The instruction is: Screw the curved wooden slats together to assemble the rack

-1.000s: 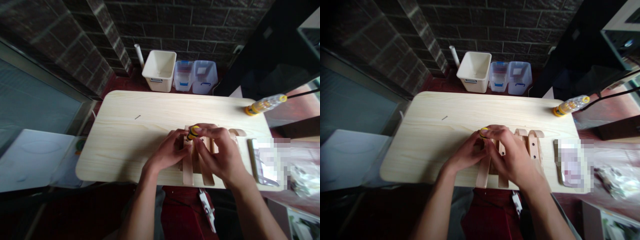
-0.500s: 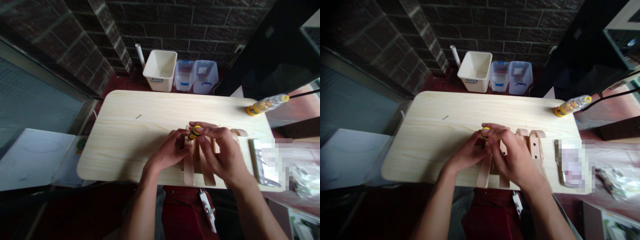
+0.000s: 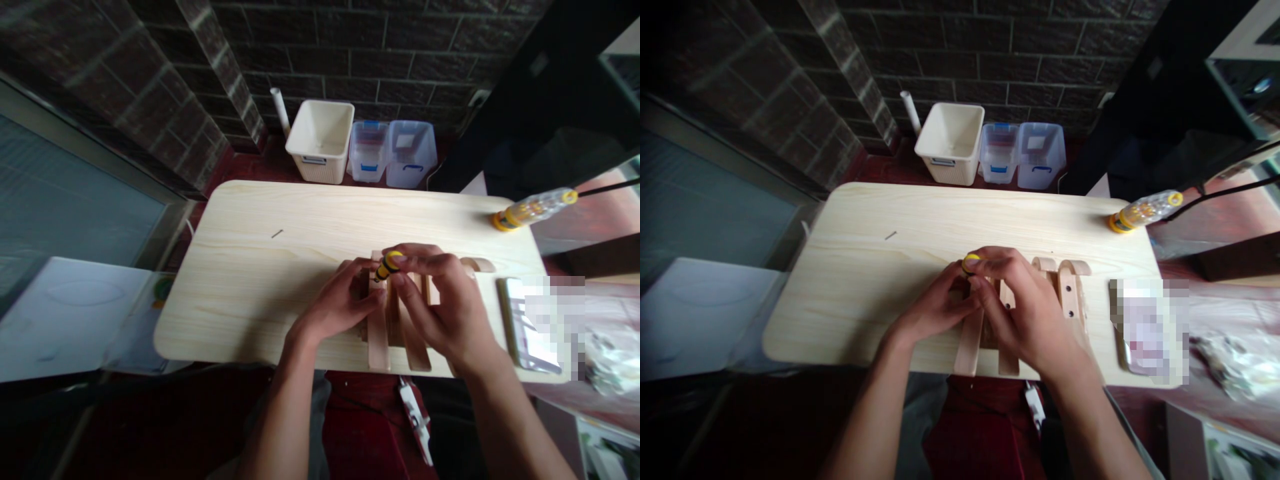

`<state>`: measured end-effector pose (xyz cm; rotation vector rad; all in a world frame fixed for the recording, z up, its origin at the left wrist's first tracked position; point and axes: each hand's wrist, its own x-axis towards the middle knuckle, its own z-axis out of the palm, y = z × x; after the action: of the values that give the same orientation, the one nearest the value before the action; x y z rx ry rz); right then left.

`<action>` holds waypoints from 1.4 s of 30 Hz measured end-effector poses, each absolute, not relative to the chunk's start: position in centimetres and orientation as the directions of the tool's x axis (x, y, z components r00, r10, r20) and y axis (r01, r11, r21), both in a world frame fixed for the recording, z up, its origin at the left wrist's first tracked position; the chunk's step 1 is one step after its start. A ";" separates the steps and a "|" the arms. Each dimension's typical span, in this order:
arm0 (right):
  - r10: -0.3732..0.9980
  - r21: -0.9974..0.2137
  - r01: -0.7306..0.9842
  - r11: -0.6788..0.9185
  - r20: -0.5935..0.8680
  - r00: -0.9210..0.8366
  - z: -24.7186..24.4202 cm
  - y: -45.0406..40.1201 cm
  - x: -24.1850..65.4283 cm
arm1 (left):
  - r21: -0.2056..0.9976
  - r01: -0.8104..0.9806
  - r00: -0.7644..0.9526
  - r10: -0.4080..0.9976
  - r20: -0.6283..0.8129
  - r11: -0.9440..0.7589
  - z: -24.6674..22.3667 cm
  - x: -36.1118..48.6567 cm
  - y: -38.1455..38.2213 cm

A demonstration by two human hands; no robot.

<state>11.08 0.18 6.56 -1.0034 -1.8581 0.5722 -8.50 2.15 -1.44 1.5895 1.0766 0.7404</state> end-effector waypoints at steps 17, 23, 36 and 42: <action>0.856 -0.768 0.381 0.515 0.482 -0.187 6.4 -0.1 11.3 | 0.994 0.108 0.414 0.909 -0.043 -0.002 -1.0 -9.1 0.9; 0.866 -0.763 0.409 0.501 0.443 -0.233 6.8 -0.4 11.6 | 0.984 0.176 0.302 0.953 -0.019 -0.036 -2.2 -8.1 -0.5; 0.814 -0.440 0.706 0.555 0.110 -0.570 13.8 0.9 10.6 | 0.993 0.117 0.250 0.967 -0.044 0.015 -1.5 -6.1 0.3; 0.800 -0.194 0.793 0.578 -0.061 -0.597 17.2 2.3 9.7 | 0.992 0.120 0.293 0.956 0.009 -0.046 -1.7 -6.4 1.3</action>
<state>9.71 2.32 17.20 -1.3940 -2.7608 0.3133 -6.42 1.27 -1.72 1.4466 1.0610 0.9444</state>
